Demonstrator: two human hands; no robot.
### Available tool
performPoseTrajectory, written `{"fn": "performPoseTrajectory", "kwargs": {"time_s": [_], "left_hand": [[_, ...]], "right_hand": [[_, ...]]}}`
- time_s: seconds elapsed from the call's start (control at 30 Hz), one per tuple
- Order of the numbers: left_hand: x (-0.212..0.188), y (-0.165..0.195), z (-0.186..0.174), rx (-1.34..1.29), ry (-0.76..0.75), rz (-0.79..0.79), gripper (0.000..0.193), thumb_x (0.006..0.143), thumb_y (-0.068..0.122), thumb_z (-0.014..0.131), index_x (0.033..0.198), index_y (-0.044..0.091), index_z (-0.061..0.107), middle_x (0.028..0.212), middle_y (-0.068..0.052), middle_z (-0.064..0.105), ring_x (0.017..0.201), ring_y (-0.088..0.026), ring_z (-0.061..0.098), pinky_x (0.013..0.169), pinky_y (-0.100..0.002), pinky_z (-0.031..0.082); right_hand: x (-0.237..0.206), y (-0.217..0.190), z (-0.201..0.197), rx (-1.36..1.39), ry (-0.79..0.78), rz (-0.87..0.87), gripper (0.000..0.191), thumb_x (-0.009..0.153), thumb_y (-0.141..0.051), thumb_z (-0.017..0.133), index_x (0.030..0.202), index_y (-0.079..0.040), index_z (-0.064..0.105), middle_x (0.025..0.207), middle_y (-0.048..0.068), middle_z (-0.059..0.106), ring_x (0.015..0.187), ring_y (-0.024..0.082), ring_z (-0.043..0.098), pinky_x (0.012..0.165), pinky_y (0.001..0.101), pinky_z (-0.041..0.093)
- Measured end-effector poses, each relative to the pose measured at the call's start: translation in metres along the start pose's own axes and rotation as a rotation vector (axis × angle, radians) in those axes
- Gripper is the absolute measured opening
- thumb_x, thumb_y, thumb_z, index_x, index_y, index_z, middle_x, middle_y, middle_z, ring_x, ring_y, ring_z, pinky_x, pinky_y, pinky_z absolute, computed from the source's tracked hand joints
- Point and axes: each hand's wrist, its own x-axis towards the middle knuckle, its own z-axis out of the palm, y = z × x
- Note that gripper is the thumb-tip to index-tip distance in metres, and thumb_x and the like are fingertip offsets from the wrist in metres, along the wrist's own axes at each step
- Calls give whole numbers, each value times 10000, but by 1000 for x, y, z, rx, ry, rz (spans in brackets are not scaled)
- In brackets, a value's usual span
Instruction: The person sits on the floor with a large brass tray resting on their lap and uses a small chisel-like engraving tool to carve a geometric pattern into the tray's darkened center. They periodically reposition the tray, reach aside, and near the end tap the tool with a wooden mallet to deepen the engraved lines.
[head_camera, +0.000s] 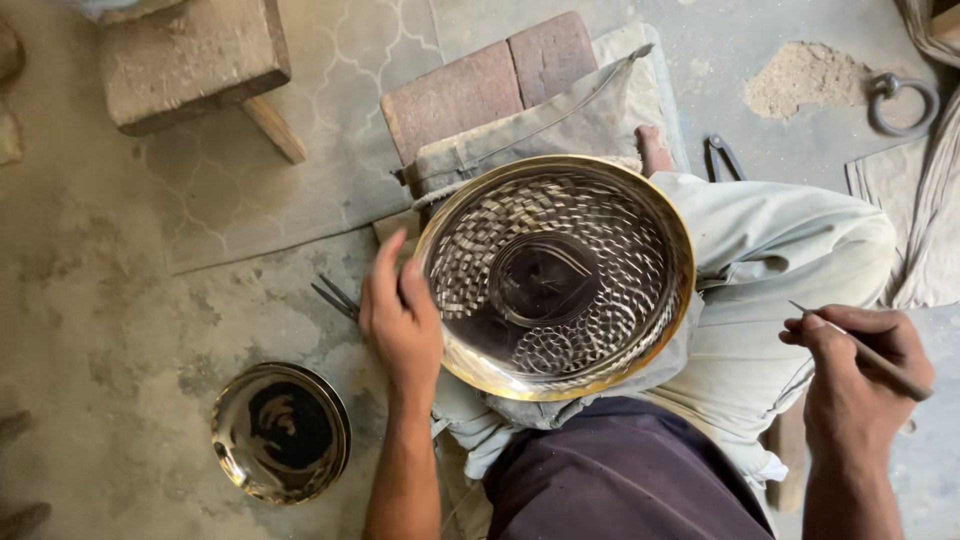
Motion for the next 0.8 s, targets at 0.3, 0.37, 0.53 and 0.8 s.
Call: {"fn": "performPoseTrajectory", "kwargs": {"time_s": [0.3, 0.37, 0.53, 0.8], "left_hand": [[-150, 10, 12, -564, -172, -677, 517, 1018, 142, 393, 1493, -16, 263, 1120, -168, 646, 743, -189, 709, 611, -324, 585], [-160, 13, 14, -605, -148, -657, 511, 1048, 147, 405, 1502, -32, 253, 1170, -174, 631, 788, -157, 691, 602, -285, 590], [-138, 7, 23, -445, 26, -551, 469, 1100, 180, 430, 1498, -43, 322, 1216, -180, 625, 810, -164, 603, 645, -299, 488], [-103, -19, 40, -649, 45, -518, 325, 1115, 231, 499, 1223, -61, 594, 915, 4, 595, 793, -77, 487, 703, -266, 430]], "right_hand": [[25, -16, 31, 15, -178, -63, 122, 1053, 65, 715, 1136, 136, 662, 1036, 189, 706, 920, 218, 730, 864, 308, 613], [27, -19, 46, 53, -272, -80, 119, 1049, 38, 720, 1127, 117, 675, 1036, 172, 717, 923, 200, 734, 855, 292, 614], [30, -31, 94, -108, -510, -159, 116, 971, -9, 682, 1079, 31, 692, 954, 107, 735, 829, 129, 719, 742, 238, 590], [67, -45, 170, -365, -863, -656, 220, 854, -78, 805, 1019, 13, 692, 1025, 139, 729, 943, 259, 742, 798, 333, 582]]}}
